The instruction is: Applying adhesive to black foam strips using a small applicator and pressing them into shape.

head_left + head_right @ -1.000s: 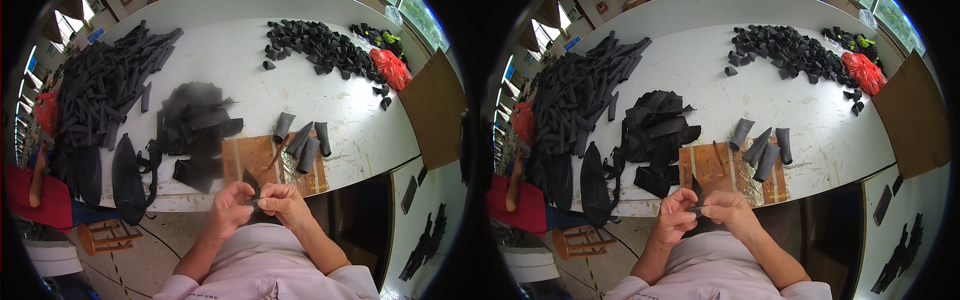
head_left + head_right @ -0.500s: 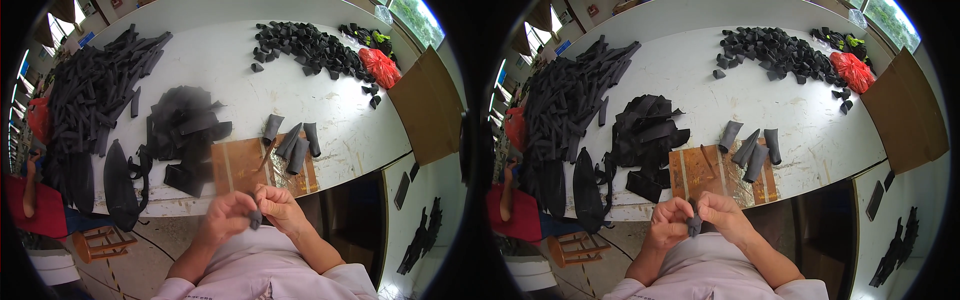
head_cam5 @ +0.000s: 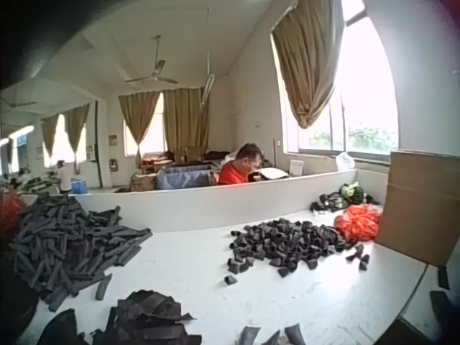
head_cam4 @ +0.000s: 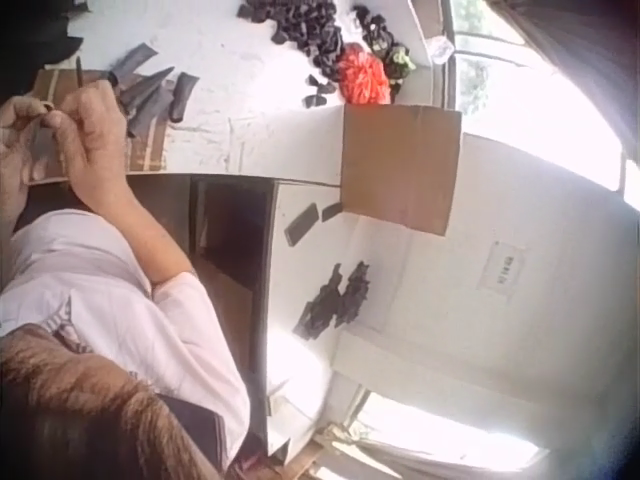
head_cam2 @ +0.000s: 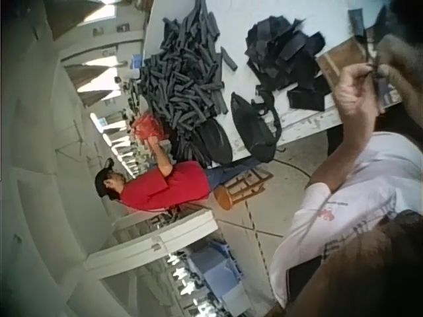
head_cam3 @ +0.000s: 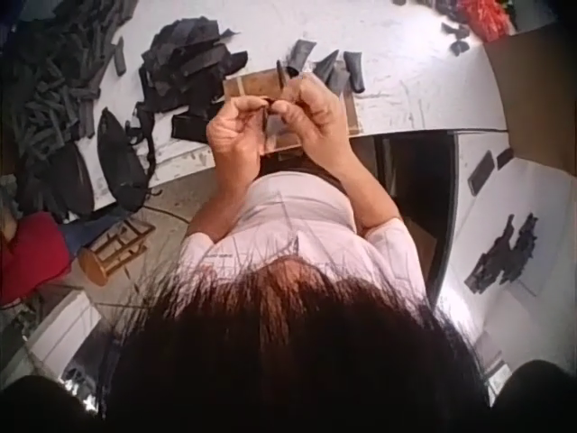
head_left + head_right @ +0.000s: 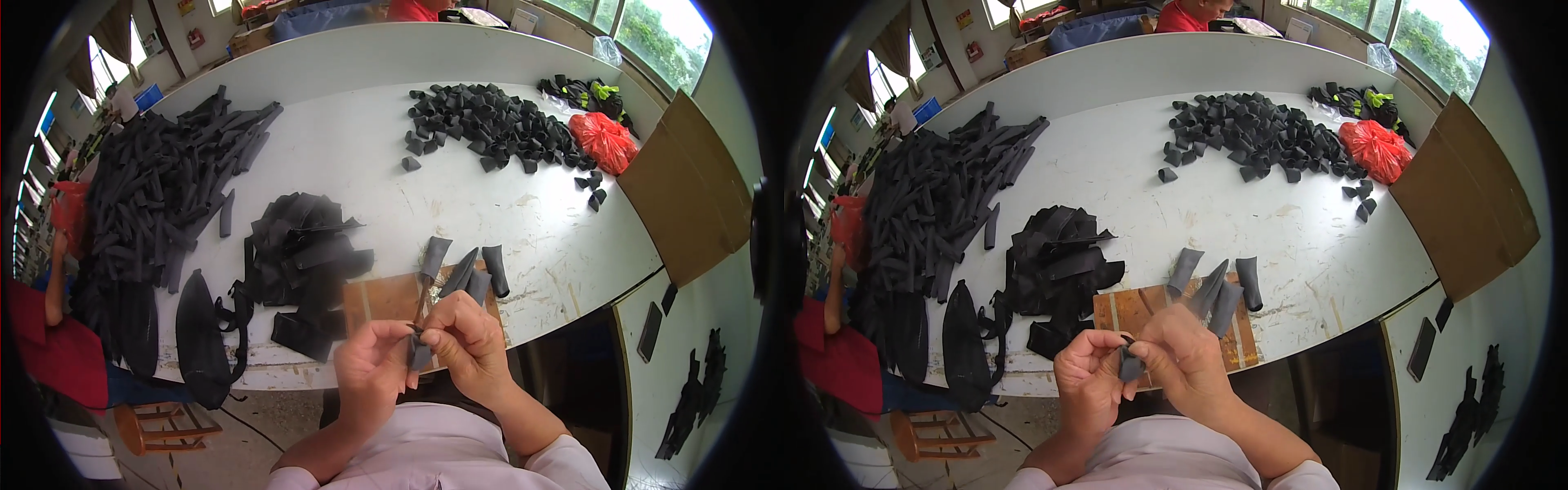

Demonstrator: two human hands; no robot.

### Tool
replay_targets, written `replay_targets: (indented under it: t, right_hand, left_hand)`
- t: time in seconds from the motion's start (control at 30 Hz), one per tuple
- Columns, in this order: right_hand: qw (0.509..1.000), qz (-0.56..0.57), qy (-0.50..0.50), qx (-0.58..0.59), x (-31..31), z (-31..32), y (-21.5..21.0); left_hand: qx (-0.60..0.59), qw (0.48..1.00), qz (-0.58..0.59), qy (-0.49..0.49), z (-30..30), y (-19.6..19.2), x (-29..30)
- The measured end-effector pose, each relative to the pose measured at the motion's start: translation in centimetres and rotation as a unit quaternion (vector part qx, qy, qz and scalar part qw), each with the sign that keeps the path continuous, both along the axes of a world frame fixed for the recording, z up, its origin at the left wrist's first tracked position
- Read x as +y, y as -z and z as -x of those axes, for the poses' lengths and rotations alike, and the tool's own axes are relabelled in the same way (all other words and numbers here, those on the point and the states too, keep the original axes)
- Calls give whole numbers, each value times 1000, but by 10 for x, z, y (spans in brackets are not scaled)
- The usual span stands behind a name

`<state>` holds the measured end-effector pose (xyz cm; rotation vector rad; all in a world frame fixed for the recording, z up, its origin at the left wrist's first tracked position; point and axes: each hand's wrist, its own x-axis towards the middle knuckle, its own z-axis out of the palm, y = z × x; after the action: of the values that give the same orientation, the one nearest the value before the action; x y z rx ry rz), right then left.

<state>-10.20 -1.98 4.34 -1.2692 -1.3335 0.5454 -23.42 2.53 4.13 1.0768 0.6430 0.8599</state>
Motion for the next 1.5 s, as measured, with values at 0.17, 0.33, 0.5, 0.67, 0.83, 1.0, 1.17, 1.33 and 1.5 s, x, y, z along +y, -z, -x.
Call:
replay_targets:
  t: [0.17,0.33,0.5,0.67,0.83,1.0,1.17,1.33,1.5]
  right_hand:
    - [989,54,-73,117,15,-16,-41]
    - [939,214,-95,252,41,-39,-27]
    - [883,250,-138,372,44,-44,62]
    - [909,248,-148,300,57,-46,53]
    - [907,234,-132,325,45,-49,63]
    - [987,123,-29,101,39,-47,55]
    - [921,-58,55,-381,30,-30,-11]
    - [904,18,-6,-427,33,-46,60]
    - [929,50,26,-366,20,-47,68]
  left_hand:
    - [-274,928,230,107,-13,-22,35]
    - [-458,720,422,308,-28,-8,65]
    - [-316,755,570,76,-29,60,69]
    - [-359,773,508,125,-36,68,76]
    - [12,997,-66,-27,-26,62,54]
    - [40,944,-328,6,-30,40,61]
    - [-118,972,-169,-111,-29,26,42]
    - [-64,965,-247,-66,-31,50,46]
    - [-81,989,-91,84,-44,23,63]
